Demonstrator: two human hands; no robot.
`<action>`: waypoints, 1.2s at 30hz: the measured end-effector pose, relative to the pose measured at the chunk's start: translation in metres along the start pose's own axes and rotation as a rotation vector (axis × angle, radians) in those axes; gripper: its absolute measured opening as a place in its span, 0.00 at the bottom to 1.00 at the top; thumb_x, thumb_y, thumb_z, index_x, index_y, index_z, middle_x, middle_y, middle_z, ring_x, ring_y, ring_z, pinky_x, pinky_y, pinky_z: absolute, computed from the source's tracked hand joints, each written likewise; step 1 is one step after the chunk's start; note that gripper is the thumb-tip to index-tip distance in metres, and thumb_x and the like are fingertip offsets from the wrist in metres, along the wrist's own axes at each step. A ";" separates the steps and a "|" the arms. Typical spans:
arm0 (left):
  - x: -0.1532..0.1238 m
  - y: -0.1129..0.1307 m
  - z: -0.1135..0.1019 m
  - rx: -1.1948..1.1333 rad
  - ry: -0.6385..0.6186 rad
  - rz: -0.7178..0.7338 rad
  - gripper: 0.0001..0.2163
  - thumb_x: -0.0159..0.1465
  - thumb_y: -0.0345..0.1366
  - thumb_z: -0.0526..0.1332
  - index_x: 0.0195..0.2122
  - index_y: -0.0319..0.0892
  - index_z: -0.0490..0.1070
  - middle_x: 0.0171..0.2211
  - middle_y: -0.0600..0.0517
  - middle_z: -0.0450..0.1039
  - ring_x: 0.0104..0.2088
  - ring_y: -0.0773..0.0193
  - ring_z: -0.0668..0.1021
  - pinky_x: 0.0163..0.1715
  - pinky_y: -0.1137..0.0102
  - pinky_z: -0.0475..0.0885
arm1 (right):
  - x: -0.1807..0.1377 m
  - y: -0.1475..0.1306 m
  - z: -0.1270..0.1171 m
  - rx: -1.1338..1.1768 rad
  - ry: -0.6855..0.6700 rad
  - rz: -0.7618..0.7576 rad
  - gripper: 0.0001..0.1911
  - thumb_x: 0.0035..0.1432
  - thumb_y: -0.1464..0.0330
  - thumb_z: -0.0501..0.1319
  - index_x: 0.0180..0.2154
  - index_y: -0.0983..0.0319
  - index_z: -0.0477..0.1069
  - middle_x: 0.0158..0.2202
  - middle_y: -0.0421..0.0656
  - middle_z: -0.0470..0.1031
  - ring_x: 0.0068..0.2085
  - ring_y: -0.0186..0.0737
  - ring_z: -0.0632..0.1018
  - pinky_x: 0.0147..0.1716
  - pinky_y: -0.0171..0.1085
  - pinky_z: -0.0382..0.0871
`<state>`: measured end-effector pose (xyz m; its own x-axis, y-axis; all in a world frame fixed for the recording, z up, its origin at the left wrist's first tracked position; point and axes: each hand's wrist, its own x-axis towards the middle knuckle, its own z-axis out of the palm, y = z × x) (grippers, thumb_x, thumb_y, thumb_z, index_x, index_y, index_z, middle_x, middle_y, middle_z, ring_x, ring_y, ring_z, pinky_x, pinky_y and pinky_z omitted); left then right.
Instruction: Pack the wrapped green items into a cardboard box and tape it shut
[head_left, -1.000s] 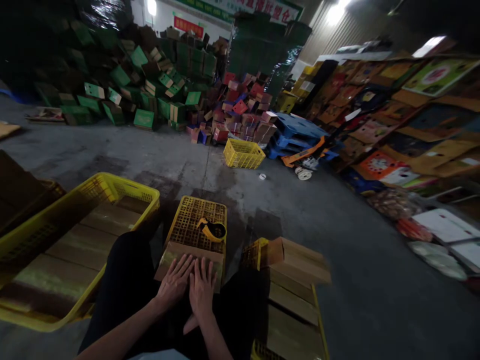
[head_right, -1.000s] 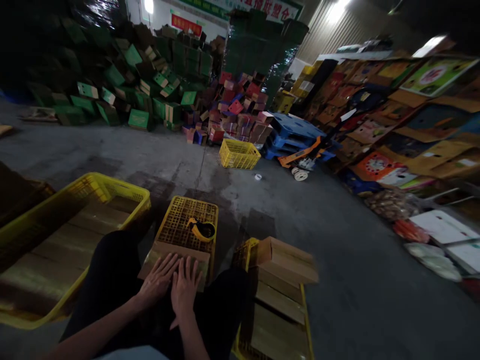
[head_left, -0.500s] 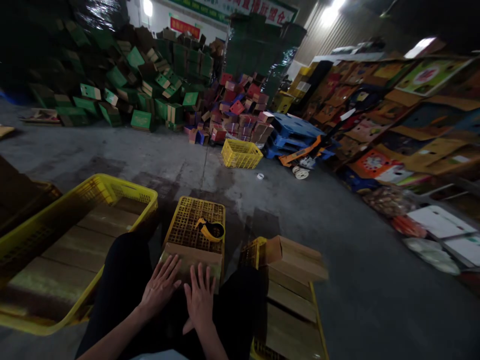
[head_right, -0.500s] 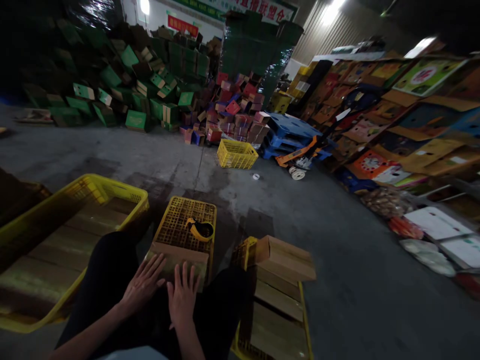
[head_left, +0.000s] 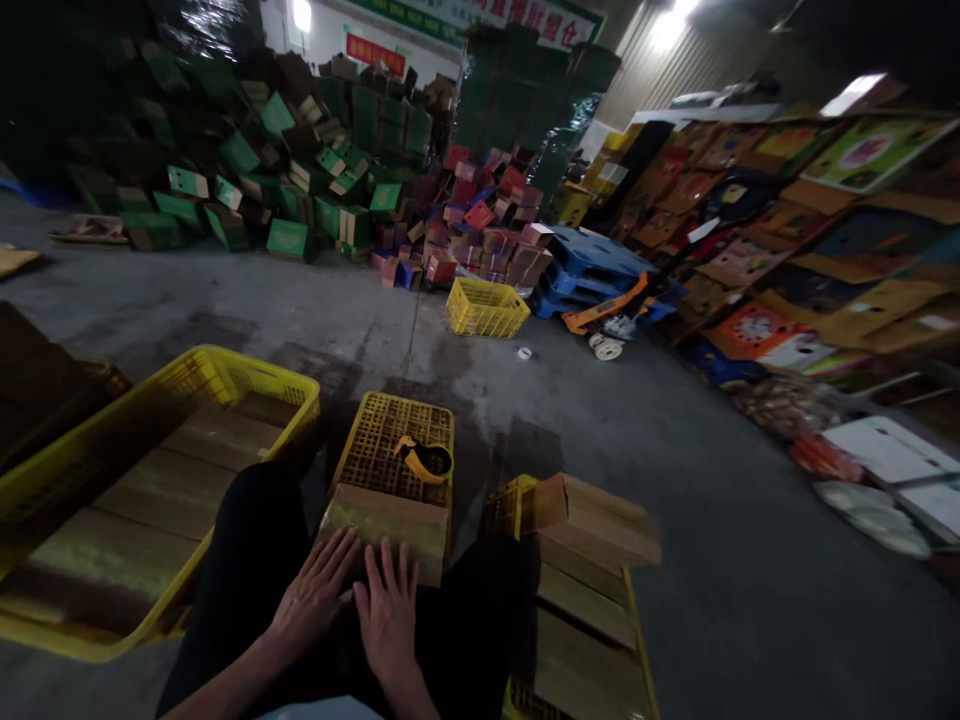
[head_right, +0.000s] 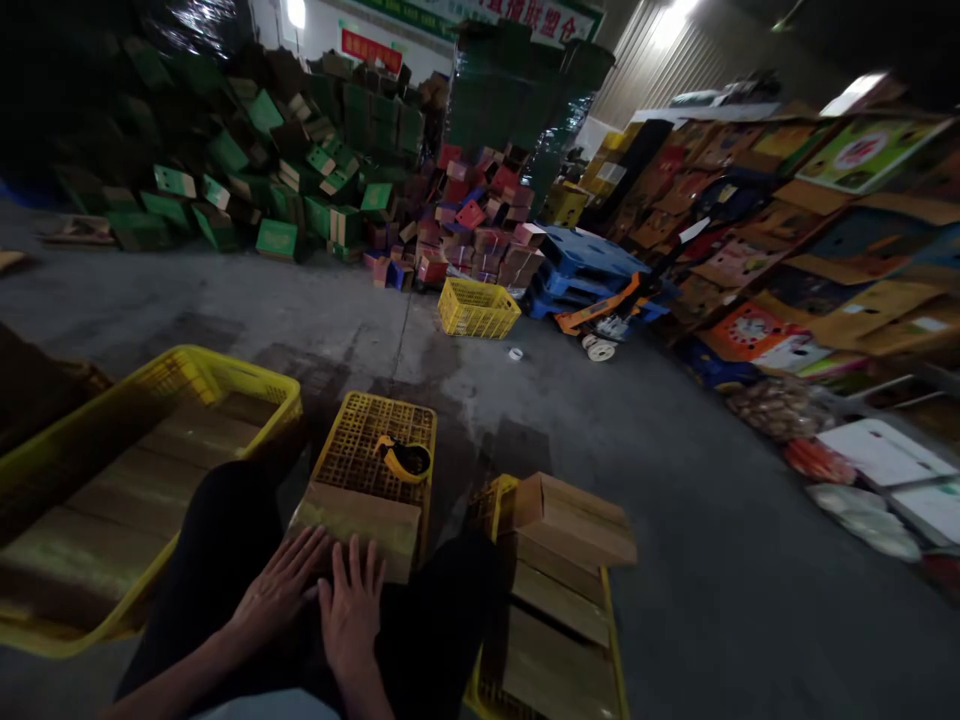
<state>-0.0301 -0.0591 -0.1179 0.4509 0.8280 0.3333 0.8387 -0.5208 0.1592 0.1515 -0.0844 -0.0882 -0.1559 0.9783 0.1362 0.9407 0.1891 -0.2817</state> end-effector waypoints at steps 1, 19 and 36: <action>0.000 -0.003 -0.002 -0.002 -0.008 -0.007 0.32 0.69 0.41 0.55 0.73 0.45 0.45 0.70 0.47 0.56 0.67 0.52 0.63 0.63 0.55 0.61 | 0.000 0.003 -0.001 -0.006 -0.014 0.004 0.28 0.70 0.53 0.50 0.68 0.45 0.53 0.70 0.39 0.57 0.69 0.55 0.59 0.63 0.61 0.58; 0.002 -0.015 0.003 -0.099 0.049 -0.260 0.36 0.69 0.44 0.54 0.73 0.41 0.38 0.71 0.39 0.51 0.67 0.47 0.63 0.59 0.55 0.68 | -0.009 0.047 0.012 -0.100 0.071 0.223 0.36 0.70 0.50 0.45 0.68 0.67 0.56 0.69 0.56 0.56 0.69 0.60 0.58 0.63 0.58 0.58; -0.005 -0.040 0.002 -0.197 0.011 -0.132 0.32 0.66 0.27 0.53 0.72 0.44 0.48 0.71 0.45 0.52 0.68 0.55 0.63 0.60 0.61 0.70 | 0.032 -0.026 0.023 0.098 -0.009 -0.113 0.29 0.71 0.56 0.50 0.68 0.62 0.57 0.68 0.49 0.61 0.69 0.50 0.60 0.64 0.52 0.60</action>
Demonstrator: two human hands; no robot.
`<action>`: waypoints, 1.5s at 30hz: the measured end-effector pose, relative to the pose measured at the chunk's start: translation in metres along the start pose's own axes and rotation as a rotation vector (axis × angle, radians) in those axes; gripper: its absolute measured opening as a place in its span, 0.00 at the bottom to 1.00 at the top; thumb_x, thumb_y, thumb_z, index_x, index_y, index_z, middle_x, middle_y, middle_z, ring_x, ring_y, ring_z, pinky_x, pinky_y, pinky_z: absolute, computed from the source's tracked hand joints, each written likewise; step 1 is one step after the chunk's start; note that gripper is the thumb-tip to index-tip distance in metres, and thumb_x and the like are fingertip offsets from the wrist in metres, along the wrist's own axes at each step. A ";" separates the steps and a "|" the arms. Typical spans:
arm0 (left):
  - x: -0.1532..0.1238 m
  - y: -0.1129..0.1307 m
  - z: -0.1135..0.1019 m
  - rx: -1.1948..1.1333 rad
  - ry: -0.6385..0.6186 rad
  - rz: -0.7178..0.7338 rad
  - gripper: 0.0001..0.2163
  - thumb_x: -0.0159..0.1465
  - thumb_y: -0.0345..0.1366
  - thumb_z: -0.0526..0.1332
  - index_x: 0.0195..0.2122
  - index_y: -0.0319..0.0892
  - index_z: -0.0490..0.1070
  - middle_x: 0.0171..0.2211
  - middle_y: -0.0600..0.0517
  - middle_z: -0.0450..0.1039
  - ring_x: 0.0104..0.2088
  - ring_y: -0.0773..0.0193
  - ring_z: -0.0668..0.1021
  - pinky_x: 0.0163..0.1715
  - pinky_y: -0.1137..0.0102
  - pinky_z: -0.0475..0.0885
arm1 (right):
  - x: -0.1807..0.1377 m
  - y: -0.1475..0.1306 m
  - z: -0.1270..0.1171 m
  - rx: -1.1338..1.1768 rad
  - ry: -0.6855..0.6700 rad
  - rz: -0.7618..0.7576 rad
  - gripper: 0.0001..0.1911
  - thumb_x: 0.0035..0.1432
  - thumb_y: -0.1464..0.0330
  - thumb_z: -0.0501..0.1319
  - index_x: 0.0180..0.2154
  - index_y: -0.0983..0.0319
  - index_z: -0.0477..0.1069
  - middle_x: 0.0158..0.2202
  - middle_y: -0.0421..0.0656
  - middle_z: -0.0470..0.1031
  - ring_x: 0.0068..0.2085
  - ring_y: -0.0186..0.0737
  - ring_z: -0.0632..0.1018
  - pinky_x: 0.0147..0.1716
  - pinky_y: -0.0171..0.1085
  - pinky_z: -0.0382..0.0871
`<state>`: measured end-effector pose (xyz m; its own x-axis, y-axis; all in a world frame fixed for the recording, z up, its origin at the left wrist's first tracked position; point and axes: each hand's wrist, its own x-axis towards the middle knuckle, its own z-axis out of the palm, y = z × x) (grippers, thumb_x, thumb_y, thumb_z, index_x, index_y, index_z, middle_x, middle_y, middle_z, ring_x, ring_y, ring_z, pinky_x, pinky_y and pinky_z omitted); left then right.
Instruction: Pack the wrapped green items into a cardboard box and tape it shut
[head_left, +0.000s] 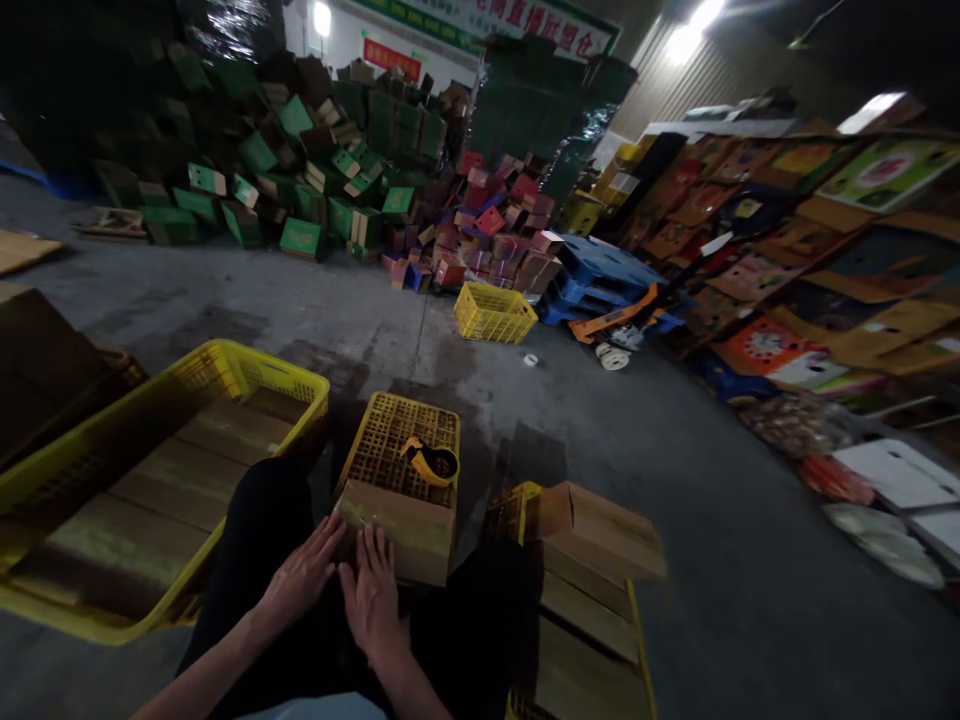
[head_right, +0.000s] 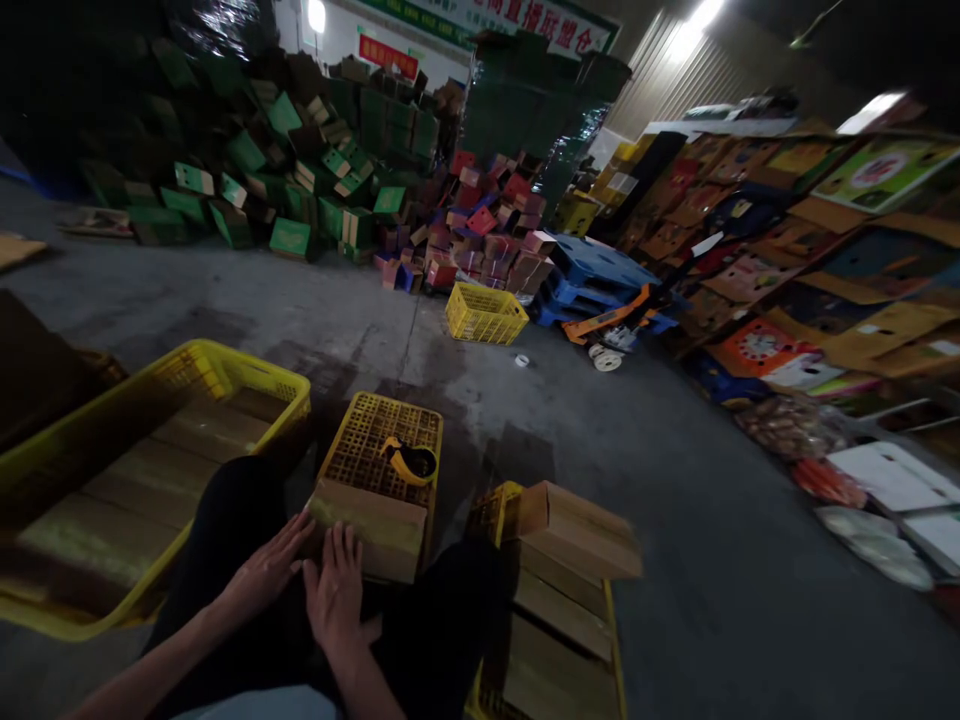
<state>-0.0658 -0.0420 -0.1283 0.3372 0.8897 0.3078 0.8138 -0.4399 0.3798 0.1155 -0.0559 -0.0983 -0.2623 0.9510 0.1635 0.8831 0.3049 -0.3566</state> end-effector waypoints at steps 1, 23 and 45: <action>0.000 -0.001 -0.003 -0.020 -0.014 0.006 0.33 0.66 0.27 0.53 0.72 0.45 0.47 0.71 0.46 0.52 0.68 0.56 0.63 0.61 0.62 0.70 | 0.004 -0.001 0.001 0.008 0.003 -0.018 0.30 0.71 0.56 0.51 0.68 0.62 0.57 0.68 0.48 0.61 0.69 0.49 0.60 0.65 0.51 0.60; 0.017 0.023 -0.008 0.101 0.028 -0.175 0.26 0.68 0.36 0.54 0.67 0.45 0.58 0.68 0.44 0.60 0.67 0.51 0.64 0.61 0.53 0.66 | 0.025 0.035 -0.027 -0.117 0.071 -0.011 0.29 0.72 0.57 0.47 0.69 0.62 0.54 0.68 0.51 0.60 0.68 0.47 0.62 0.64 0.52 0.59; 0.065 0.039 0.012 0.115 0.002 -0.042 0.24 0.71 0.39 0.52 0.68 0.46 0.60 0.68 0.47 0.59 0.66 0.51 0.66 0.62 0.52 0.62 | -0.001 0.081 -0.042 -0.213 0.112 0.144 0.30 0.72 0.55 0.46 0.68 0.64 0.57 0.68 0.51 0.61 0.68 0.48 0.63 0.64 0.51 0.58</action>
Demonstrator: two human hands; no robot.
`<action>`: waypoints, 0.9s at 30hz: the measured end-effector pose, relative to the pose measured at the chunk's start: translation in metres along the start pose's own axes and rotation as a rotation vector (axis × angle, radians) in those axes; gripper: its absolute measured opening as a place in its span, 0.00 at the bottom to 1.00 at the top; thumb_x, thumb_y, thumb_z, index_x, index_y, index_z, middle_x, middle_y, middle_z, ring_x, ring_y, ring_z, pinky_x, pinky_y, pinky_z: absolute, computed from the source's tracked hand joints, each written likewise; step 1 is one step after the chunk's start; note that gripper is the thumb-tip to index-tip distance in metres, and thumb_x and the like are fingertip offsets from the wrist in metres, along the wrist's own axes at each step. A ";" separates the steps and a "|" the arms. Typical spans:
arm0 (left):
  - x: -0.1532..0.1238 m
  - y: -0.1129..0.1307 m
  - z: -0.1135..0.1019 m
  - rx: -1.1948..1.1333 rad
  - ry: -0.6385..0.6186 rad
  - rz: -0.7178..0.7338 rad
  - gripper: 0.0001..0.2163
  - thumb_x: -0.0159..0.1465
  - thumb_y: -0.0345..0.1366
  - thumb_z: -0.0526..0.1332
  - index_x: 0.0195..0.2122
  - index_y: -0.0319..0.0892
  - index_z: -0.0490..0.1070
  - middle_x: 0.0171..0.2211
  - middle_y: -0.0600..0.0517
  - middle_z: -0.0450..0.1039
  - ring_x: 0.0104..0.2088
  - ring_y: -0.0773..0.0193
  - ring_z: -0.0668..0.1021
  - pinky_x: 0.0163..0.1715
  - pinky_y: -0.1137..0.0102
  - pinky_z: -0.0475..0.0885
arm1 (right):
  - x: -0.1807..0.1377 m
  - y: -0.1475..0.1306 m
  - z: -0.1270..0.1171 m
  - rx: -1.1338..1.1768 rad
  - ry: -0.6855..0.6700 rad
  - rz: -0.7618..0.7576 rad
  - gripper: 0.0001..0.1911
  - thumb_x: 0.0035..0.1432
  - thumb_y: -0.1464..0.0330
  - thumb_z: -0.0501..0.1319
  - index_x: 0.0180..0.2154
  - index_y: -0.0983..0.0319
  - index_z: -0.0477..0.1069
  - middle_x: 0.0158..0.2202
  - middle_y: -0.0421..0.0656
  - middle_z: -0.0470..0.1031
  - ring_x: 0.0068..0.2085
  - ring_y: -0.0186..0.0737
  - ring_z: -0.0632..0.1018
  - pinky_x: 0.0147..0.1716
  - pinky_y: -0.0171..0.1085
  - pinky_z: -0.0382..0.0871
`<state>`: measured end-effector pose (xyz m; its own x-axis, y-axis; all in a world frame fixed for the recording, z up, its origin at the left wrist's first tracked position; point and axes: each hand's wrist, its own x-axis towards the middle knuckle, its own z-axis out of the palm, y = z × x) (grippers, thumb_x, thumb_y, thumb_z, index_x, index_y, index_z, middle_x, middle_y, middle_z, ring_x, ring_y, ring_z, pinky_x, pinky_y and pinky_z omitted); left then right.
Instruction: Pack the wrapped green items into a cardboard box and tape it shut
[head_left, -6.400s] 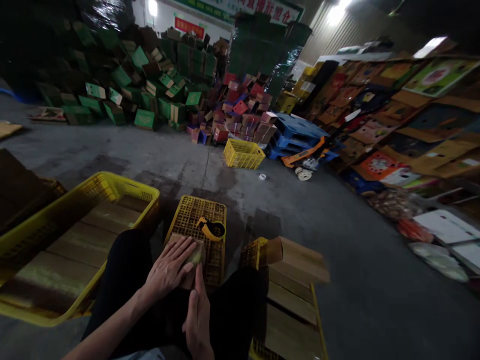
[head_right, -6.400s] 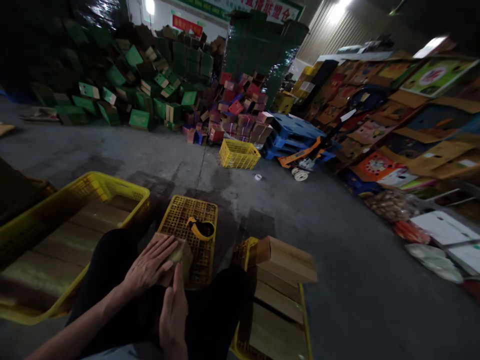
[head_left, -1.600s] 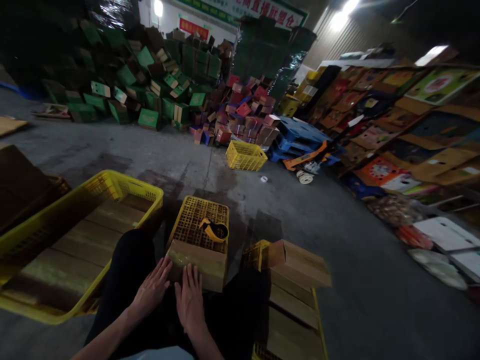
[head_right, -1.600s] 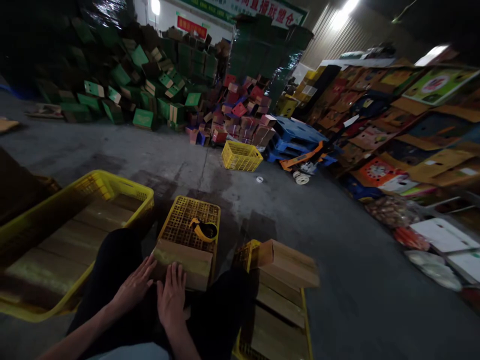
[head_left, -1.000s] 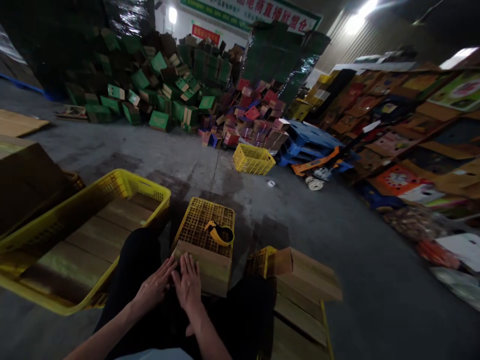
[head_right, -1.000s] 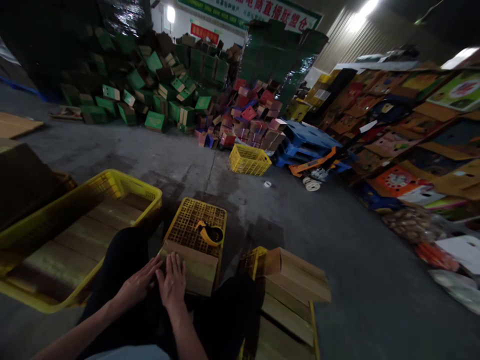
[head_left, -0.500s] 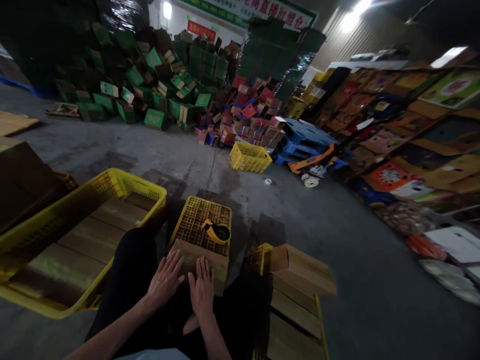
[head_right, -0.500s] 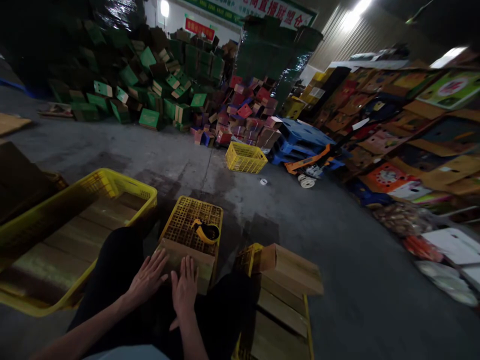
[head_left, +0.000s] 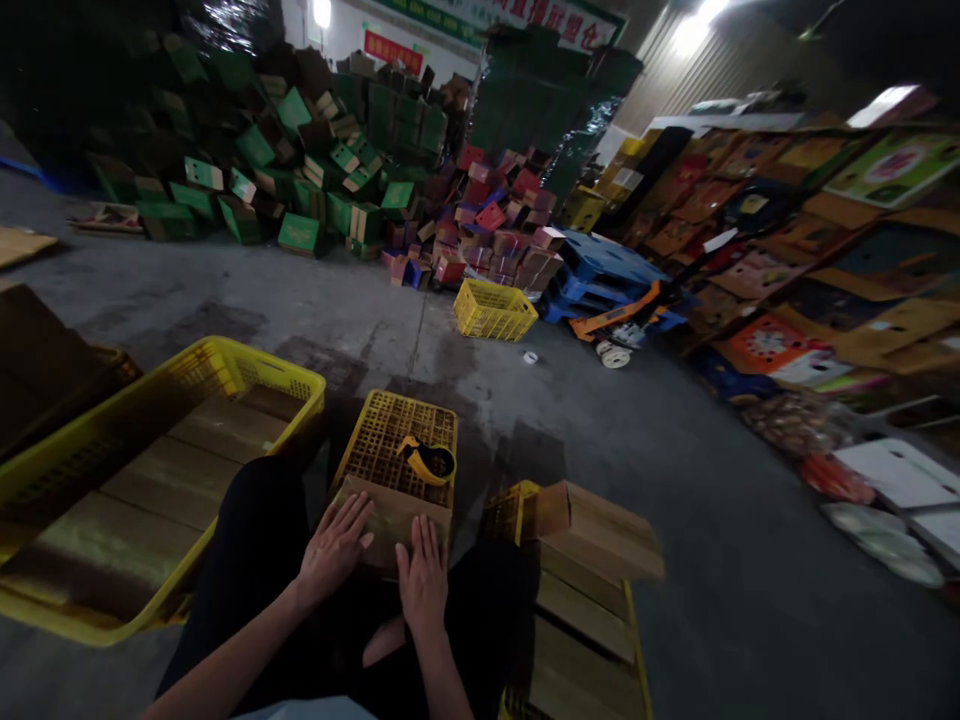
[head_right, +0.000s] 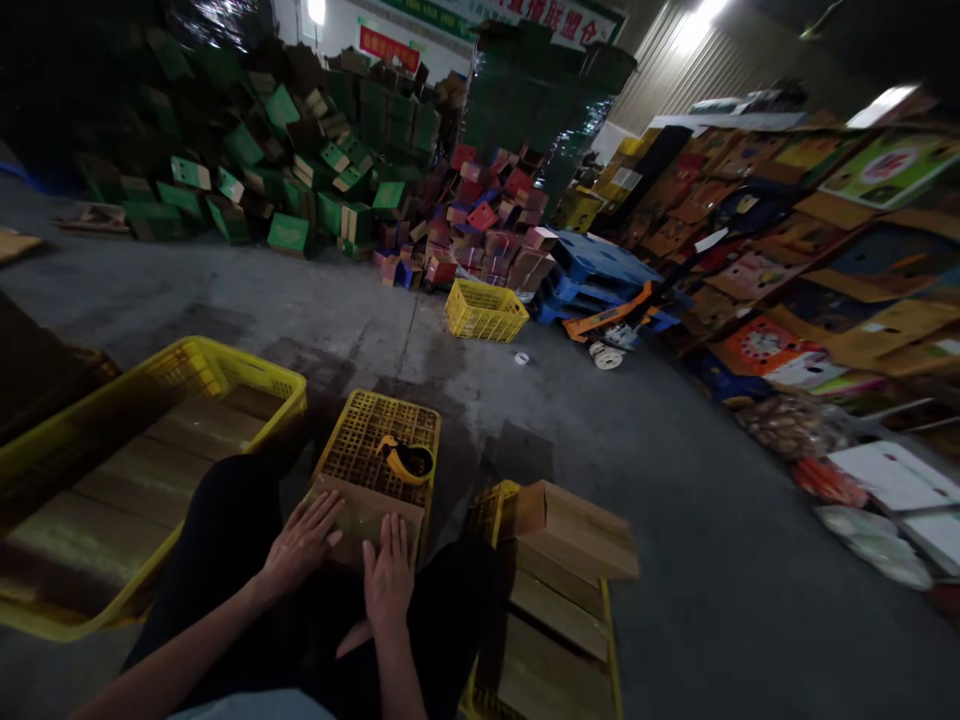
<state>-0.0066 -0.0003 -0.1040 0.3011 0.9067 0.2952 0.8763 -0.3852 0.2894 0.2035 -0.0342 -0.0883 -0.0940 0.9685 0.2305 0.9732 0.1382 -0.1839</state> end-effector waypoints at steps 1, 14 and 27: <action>-0.001 -0.003 0.000 0.001 0.004 -0.021 0.24 0.71 0.39 0.51 0.68 0.46 0.60 0.68 0.46 0.59 0.66 0.51 0.66 0.63 0.51 0.61 | -0.002 0.007 0.001 -0.009 0.011 0.015 0.30 0.73 0.55 0.45 0.68 0.64 0.57 0.67 0.52 0.61 0.68 0.48 0.63 0.64 0.51 0.59; -0.009 -0.019 0.005 -0.020 -0.030 -0.283 0.29 0.71 0.46 0.50 0.70 0.40 0.52 0.70 0.39 0.55 0.67 0.51 0.63 0.58 0.60 0.69 | -0.006 0.026 0.029 0.198 0.127 0.174 0.38 0.71 0.50 0.42 0.69 0.72 0.51 0.71 0.59 0.51 0.71 0.56 0.53 0.64 0.55 0.61; -0.003 -0.026 0.013 -0.001 0.059 -0.274 0.30 0.71 0.48 0.50 0.68 0.35 0.55 0.60 0.36 0.69 0.60 0.48 0.73 0.54 0.57 0.72 | -0.002 0.030 0.019 0.215 0.133 0.096 0.31 0.73 0.56 0.41 0.66 0.67 0.60 0.65 0.57 0.64 0.66 0.53 0.65 0.63 0.58 0.61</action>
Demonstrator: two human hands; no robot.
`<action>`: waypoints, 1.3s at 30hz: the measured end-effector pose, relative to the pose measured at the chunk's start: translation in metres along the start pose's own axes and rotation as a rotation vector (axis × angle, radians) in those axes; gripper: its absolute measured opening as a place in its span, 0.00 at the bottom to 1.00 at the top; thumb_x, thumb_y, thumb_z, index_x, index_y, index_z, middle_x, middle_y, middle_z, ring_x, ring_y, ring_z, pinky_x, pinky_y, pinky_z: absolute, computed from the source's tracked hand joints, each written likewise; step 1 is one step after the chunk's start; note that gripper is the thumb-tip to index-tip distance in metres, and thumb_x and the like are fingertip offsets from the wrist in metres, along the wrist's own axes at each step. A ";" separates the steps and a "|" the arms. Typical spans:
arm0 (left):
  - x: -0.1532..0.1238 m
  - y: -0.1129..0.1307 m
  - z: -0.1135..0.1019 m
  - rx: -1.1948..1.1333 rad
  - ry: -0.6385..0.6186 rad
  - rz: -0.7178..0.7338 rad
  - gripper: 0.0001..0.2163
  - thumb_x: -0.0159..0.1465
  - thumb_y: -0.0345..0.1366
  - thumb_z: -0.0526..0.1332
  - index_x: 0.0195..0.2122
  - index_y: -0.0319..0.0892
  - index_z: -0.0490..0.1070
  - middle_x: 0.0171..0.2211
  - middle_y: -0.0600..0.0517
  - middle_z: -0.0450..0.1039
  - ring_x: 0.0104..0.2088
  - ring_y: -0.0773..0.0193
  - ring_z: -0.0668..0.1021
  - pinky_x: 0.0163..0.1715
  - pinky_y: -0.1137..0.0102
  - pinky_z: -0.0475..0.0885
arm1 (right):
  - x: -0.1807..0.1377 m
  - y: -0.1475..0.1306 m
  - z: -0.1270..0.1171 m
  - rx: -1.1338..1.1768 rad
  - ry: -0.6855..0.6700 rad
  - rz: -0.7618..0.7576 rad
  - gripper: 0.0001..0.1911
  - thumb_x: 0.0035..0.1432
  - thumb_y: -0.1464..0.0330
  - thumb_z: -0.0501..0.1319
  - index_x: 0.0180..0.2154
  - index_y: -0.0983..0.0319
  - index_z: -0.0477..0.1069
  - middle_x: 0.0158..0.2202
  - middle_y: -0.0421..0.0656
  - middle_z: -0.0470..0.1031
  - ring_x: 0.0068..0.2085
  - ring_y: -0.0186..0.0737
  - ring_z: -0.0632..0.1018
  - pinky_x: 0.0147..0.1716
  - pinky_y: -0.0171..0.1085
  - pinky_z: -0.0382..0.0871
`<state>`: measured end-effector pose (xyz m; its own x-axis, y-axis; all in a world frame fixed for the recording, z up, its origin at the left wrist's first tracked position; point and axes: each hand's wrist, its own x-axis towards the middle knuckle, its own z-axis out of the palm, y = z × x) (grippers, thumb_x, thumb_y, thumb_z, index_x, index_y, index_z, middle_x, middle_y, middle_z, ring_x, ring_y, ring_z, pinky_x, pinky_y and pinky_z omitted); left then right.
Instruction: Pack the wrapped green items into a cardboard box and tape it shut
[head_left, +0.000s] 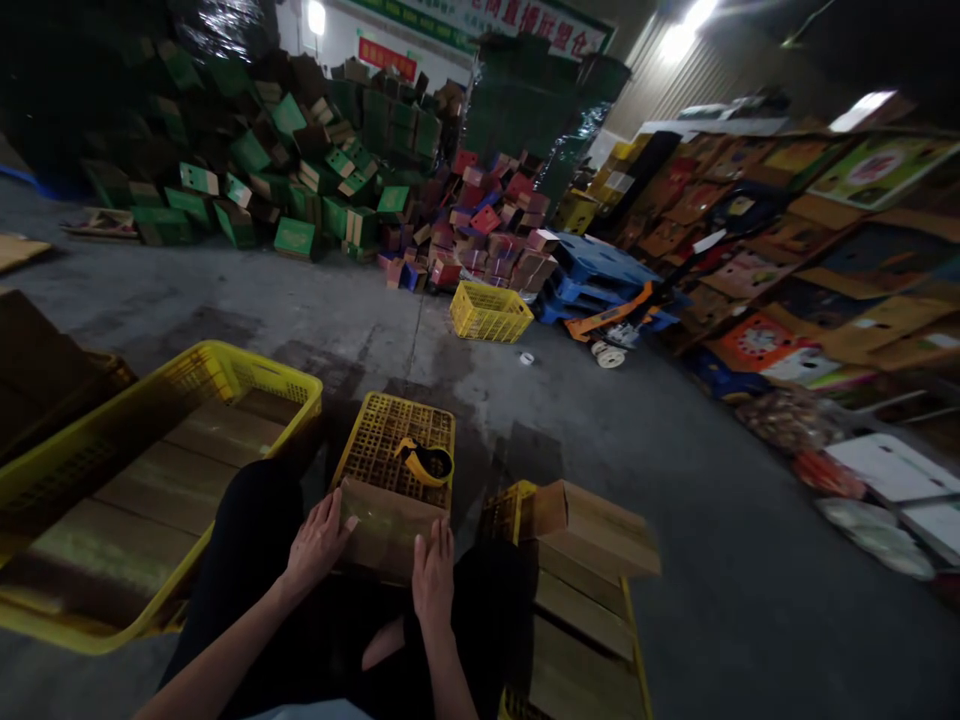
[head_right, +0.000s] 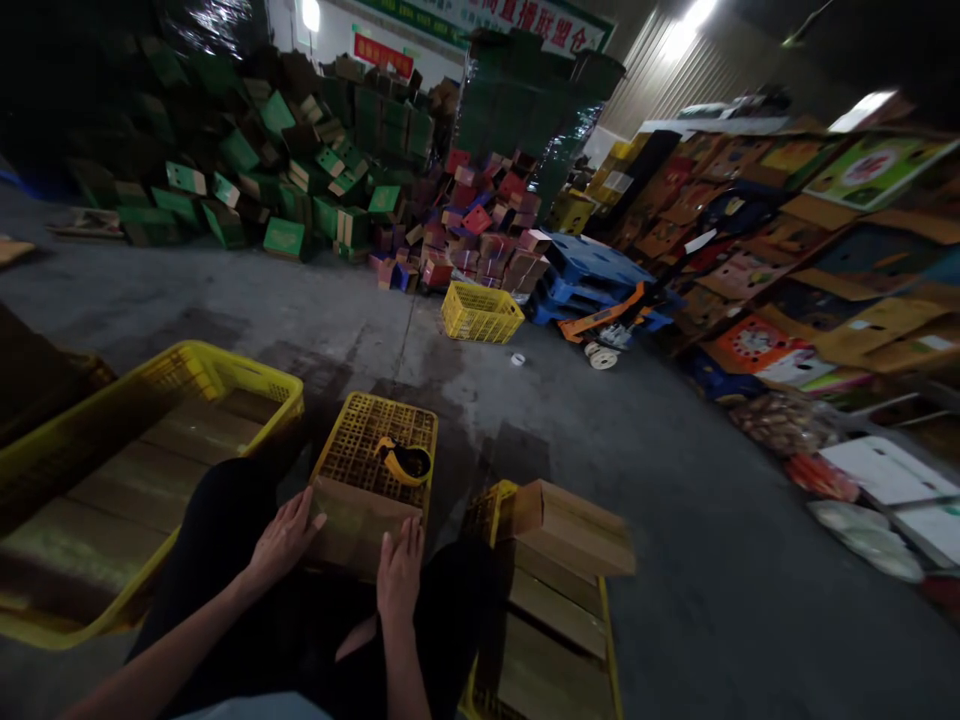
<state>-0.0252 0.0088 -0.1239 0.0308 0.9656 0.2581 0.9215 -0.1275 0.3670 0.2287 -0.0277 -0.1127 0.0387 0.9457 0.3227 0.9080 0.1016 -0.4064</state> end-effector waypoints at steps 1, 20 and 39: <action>-0.003 0.003 0.001 0.008 0.023 0.007 0.31 0.71 0.49 0.50 0.69 0.34 0.54 0.62 0.35 0.67 0.61 0.47 0.71 0.55 0.56 0.72 | -0.001 -0.001 -0.001 -0.013 -0.008 -0.008 0.31 0.73 0.56 0.41 0.66 0.67 0.60 0.66 0.57 0.64 0.66 0.53 0.65 0.63 0.58 0.61; -0.004 0.045 0.010 0.049 -0.059 0.441 0.27 0.68 0.32 0.52 0.70 0.48 0.56 0.70 0.47 0.54 0.69 0.50 0.60 0.64 0.51 0.58 | 0.008 -0.073 -0.006 -0.219 -0.276 0.154 0.28 0.70 0.51 0.46 0.67 0.51 0.59 0.71 0.47 0.52 0.71 0.62 0.53 0.63 0.65 0.50; 0.000 0.012 -0.009 -0.032 -0.052 0.175 0.25 0.71 0.43 0.53 0.68 0.47 0.59 0.70 0.44 0.54 0.68 0.48 0.62 0.62 0.48 0.63 | -0.007 -0.002 -0.017 -0.066 -0.101 0.036 0.34 0.71 0.50 0.43 0.68 0.64 0.56 0.70 0.53 0.55 0.69 0.53 0.60 0.62 0.53 0.64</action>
<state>-0.0180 0.0049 -0.1119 0.2108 0.9382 0.2743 0.8874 -0.3014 0.3489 0.2339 -0.0400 -0.0996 0.0321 0.9750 0.2201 0.9323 0.0502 -0.3583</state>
